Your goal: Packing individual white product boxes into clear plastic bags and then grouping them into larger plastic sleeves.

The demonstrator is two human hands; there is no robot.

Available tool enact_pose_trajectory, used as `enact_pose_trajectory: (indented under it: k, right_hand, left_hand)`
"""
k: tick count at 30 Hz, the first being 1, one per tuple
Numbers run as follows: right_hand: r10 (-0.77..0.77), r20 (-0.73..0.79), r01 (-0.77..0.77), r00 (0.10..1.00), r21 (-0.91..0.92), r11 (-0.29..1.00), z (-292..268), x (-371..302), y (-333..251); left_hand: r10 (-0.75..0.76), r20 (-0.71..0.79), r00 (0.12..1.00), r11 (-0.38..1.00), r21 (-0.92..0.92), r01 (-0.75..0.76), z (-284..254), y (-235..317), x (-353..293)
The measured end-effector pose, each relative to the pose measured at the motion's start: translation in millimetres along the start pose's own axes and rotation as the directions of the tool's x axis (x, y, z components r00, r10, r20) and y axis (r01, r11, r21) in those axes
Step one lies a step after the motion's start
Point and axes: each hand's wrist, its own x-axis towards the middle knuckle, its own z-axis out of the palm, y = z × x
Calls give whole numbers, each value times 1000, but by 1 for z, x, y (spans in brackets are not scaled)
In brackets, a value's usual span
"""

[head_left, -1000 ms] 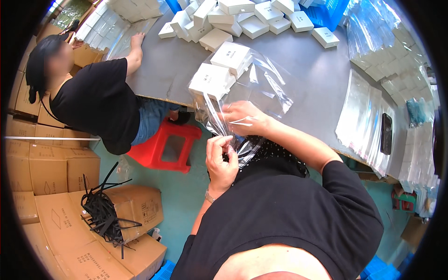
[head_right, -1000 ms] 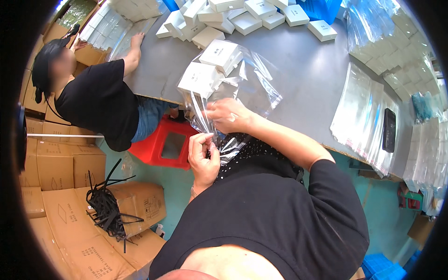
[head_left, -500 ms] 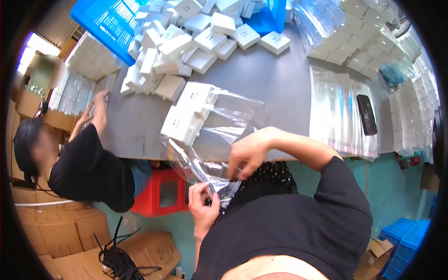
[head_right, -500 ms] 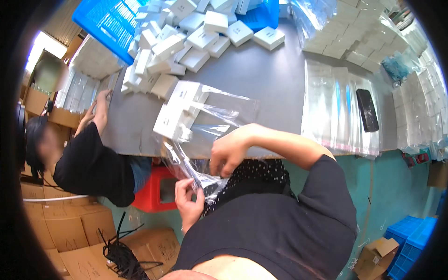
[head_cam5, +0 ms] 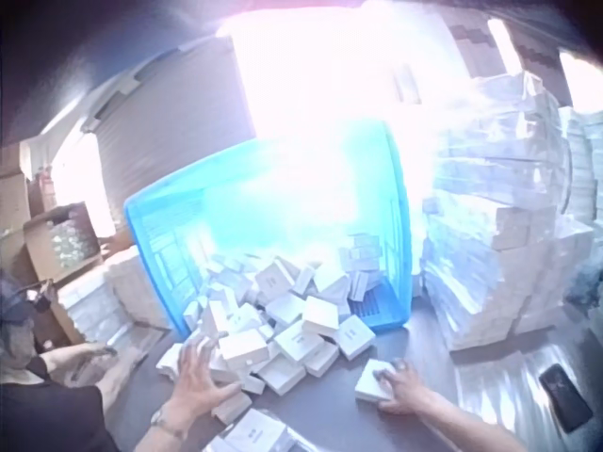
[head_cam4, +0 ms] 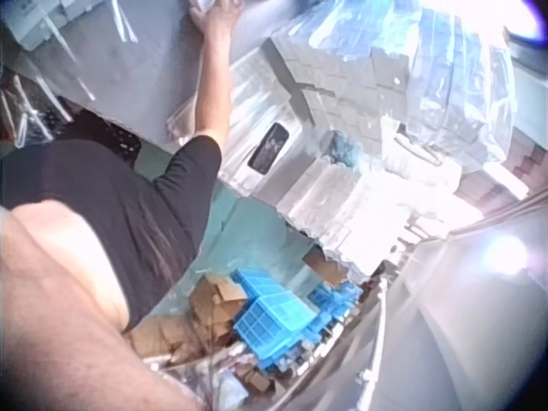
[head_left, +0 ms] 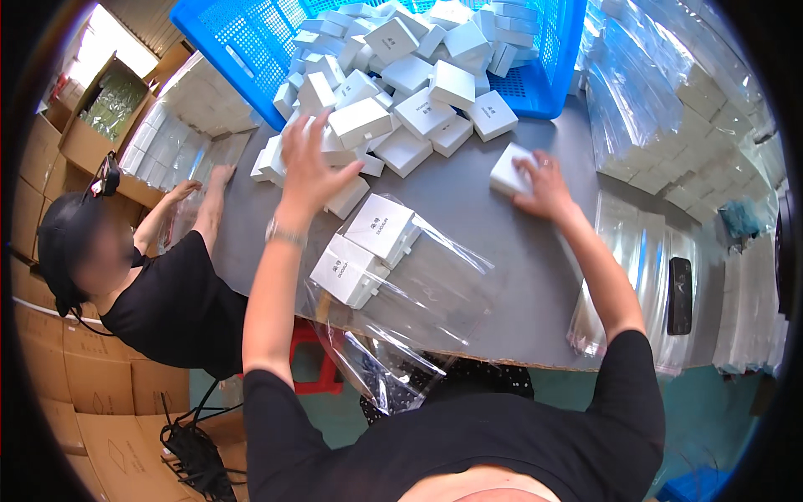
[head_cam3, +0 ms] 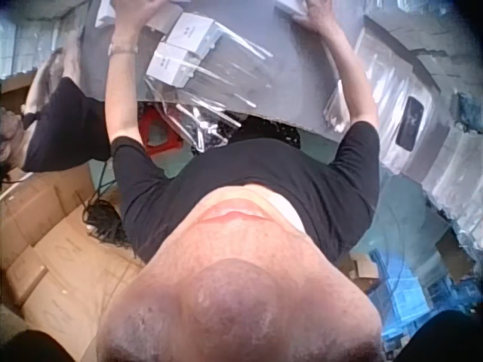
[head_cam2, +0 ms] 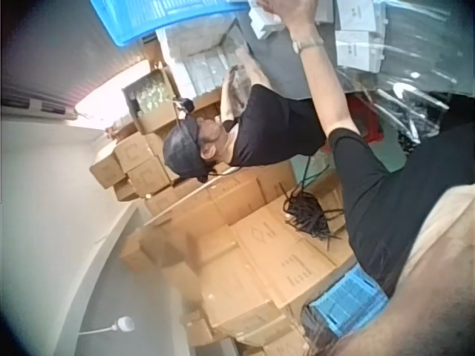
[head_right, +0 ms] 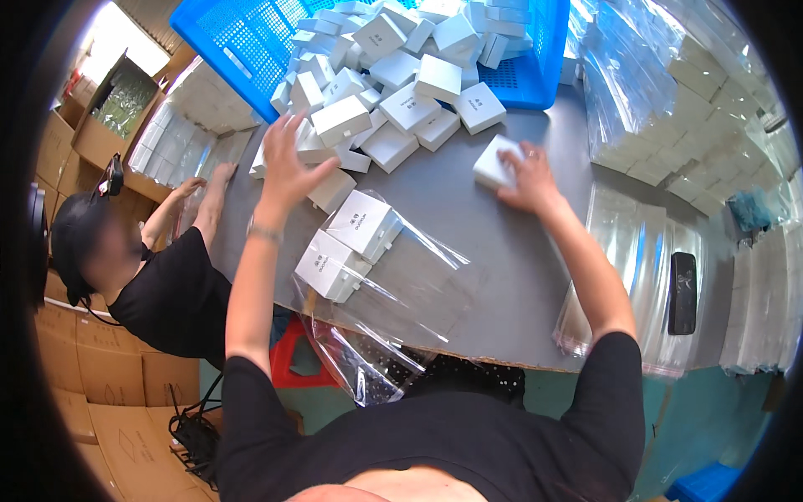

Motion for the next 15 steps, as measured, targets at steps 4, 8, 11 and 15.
enact_pose_trajectory:
  k: [4,8,11,15]
  right_hand:
    - [-50,109,34,993,144,989,-31,-57,-46]
    - [4,105,-30,995,245,969,-52,-89,-39]
    - [345,203,-358,916,802,479,-66,-92,-44]
    - [502,-61,-88,863,959,269,-71,-80,-71]
  left_hand:
    - [-149,416,897,975,212,63,54,-13,69]
    - [-318,642,698,937,326,127,60,7,81]
    - [-121,529,840,992,80,93,51,57,47]
    - [188,465,865,967,-244,-79,48,181,-19]
